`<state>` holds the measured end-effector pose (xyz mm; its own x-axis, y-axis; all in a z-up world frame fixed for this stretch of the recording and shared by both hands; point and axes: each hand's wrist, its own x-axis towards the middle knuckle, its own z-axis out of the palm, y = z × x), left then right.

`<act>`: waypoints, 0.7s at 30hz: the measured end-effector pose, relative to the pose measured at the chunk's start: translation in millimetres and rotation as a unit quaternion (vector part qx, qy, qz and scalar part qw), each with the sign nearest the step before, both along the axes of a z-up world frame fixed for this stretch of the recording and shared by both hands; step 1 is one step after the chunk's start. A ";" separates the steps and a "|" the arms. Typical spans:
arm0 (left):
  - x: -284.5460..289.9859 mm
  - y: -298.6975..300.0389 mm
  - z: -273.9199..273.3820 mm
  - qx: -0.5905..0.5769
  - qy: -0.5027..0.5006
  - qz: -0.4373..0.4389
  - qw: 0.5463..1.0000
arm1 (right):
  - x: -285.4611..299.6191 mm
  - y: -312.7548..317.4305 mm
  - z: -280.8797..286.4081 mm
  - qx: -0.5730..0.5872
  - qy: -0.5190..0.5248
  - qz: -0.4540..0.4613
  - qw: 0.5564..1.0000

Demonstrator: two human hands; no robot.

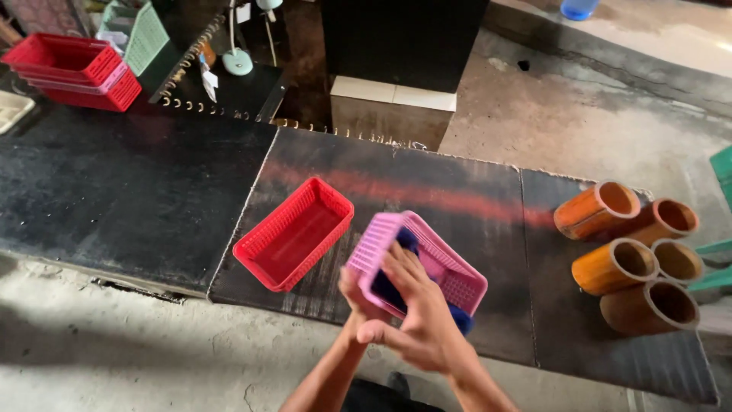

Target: Wiping down red plastic baskets with a blue cloth at a bar counter.

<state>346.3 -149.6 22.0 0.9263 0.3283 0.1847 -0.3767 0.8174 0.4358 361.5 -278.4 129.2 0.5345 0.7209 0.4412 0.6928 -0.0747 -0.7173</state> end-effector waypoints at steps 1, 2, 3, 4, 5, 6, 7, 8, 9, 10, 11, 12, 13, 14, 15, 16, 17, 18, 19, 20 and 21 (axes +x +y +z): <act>0.9 -0.3 -6.1 0.000 0.000 -0.005 1.000 | 4.5 0.1 -1.4 0.000 0.000 -0.005 1.000; 2.1 0.3 -11.6 0.027 0.001 -0.008 1.000 | 9.9 1.1 -2.0 -0.033 0.010 0.007 0.999; 2.8 1.2 -16.9 0.053 0.001 -0.011 0.999 | 14.9 2.3 -2.6 -0.067 0.020 0.019 0.997; 4.9 3.3 -26.0 0.053 -0.001 -0.010 0.999 | 12.5 4.1 -3.7 -0.067 0.018 0.020 0.997; 6.9 5.8 -35.0 0.070 -0.003 -0.010 0.997 | 10.1 6.3 -4.7 -0.074 0.009 0.006 0.997; 9.5 10.8 -43.0 0.088 -0.005 -0.008 0.996 | 9.1 10.6 -5.2 -0.079 0.001 -0.005 0.997; 11.0 17.7 -46.8 0.089 -0.006 -0.004 0.996 | 12.3 9.1 -16.1 -0.078 -0.001 -0.002 0.997; 10.1 20.1 -52.4 0.073 0.036 0.059 0.995 | 12.1 3.3 -28.6 -0.112 0.001 -0.043 0.993; 9.7 21.9 -58.4 0.057 0.078 0.122 0.988 | 12.1 -3.2 -41.5 -0.146 0.003 -0.084 0.986; 7.3 25.9 -49.3 0.056 0.079 0.117 0.988 | 9.4 -3.5 -41.9 -0.147 0.004 -0.089 0.985; 4.9 30.0 -40.0 0.044 0.061 0.097 0.992 | 6.7 -3.8 -42.2 -0.149 -0.015 -0.114 0.982; 2.7 33.3 -30.8 0.031 0.042 0.080 0.995 | 4.9 -4.6 -42.0 -0.152 -0.036 -0.136 0.978; 2.9 37.1 -32.8 0.028 0.041 0.079 0.996 | 0.8 -6.0 -37.2 -0.154 -0.037 -0.138 0.978; 4.0 40.3 -32.4 0.040 0.038 0.084 0.995 | -3.3 -4.2 -32.6 -0.137 -0.057 -0.161 0.976; 6.9 37.9 -31.0 0.051 0.035 0.090 0.994 | -7.0 -2.8 -28.1 -0.120 -0.077 -0.185 0.972; 7.1 33.5 -29.6 0.061 0.034 0.088 0.994 | -7.7 -6.4 -22.7 -0.121 -0.075 -0.193 0.971; 7.4 29.1 -28.3 0.070 0.034 0.087 0.993 | -8.4 -9.9 -17.5 -0.147 0.009 -0.168 0.975; 10.2 24.5 -26.2 0.078 0.030 0.089 0.992 | -6.2 -13.3 -10.9 -0.171 0.088 -0.138 0.972; 11.7 19.4 -22.5 0.086 0.026 0.092 0.992 | -1.9 -25.4 -18.2 -0.171 0.087 -0.143 0.971; 8.3 17.4 -19.4 0.095 0.026 0.100 0.990 | 0.2 -34.6 -26.8 -0.090 0.262 -0.174 0.945; 4.5 15.6 -16.4 0.105 0.025 0.108 0.988 | 1.8 -43.4 -35.5 -0.004 0.426 -0.198 0.883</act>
